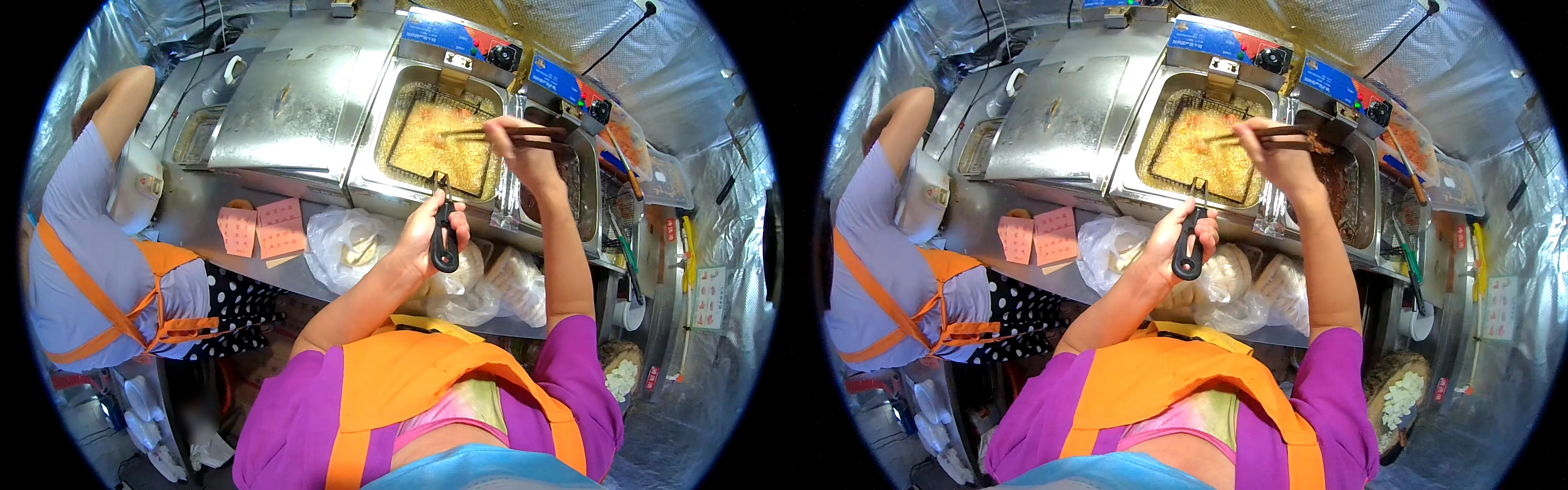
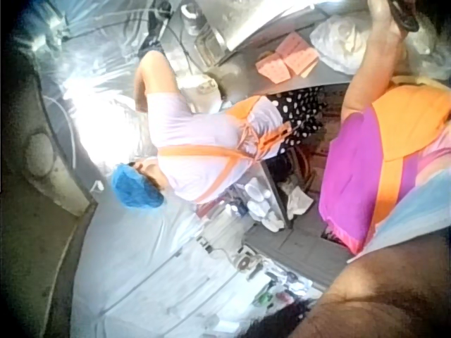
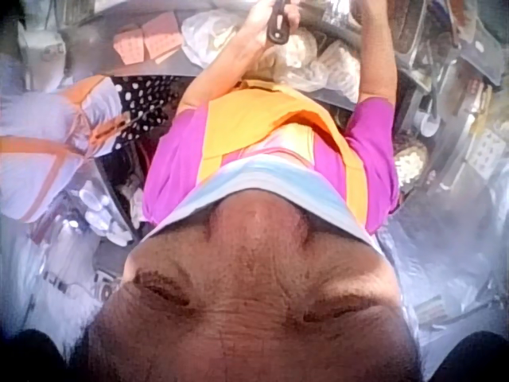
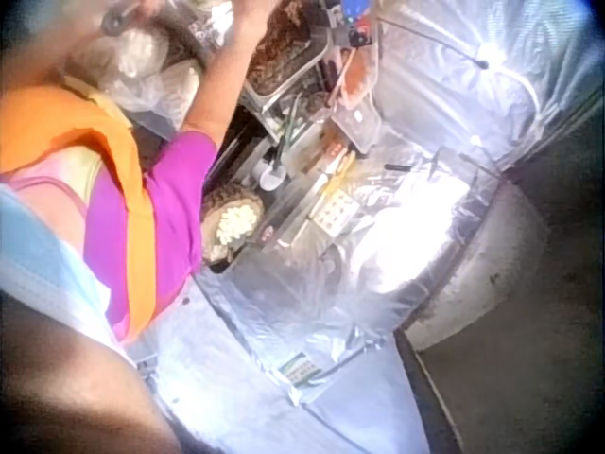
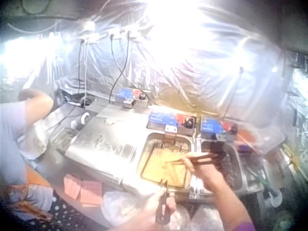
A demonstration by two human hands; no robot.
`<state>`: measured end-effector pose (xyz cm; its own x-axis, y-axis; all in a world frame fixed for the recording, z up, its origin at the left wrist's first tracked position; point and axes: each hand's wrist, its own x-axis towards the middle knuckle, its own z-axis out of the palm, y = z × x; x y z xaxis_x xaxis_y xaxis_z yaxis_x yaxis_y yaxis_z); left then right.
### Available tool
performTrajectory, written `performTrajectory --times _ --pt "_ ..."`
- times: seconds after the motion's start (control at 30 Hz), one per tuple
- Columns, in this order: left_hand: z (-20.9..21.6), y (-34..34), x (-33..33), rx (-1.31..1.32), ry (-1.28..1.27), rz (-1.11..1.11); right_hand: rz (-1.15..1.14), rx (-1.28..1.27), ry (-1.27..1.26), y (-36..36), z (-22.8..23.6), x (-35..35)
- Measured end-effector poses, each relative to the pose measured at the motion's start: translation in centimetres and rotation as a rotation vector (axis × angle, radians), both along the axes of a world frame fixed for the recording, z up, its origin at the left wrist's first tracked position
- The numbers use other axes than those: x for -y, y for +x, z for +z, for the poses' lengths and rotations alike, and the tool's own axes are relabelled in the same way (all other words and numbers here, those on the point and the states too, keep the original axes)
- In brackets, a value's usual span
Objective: The person uses chopsticks, tongs, and a strainer basket to fry various food items in deep fryers, including flipping items and lifting a full basket of fried pieces to drain.
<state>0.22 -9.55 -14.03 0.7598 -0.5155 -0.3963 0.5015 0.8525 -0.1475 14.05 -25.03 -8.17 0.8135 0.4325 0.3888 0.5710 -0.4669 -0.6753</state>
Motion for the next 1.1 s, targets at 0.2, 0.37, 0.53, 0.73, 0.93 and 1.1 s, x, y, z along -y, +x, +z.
performTrajectory --times 0.2,0.37,0.53,0.73,0.93,1.1 --pt "0.3 0.2 0.5 -0.006 -0.036 -0.016 0.002 0.125 -0.165 1.6 -3.0 1.1" --pt "0.8 -0.2 0.1 -0.025 -0.004 0.014 -0.057 0.121 -0.001 1.3 0.4 -1.2" --pt "1.3 0.2 0.6 -0.037 -0.060 -0.015 0.053 0.060 -0.140 2.1 -2.3 -1.4" --pt "1.7 0.0 0.3 -0.024 -0.125 -0.025 -0.016 0.122 -0.027 2.6 -0.2 -0.2" --pt "2.0 -0.6 -0.3 0.020 -0.106 -0.027 0.030 -0.010 0.057 0.6 0.2 1.2" --pt "1.9 -0.7 0.3 0.055 -0.161 -0.046 -0.200 0.028 -0.152 2.0 -1.2 3.9"
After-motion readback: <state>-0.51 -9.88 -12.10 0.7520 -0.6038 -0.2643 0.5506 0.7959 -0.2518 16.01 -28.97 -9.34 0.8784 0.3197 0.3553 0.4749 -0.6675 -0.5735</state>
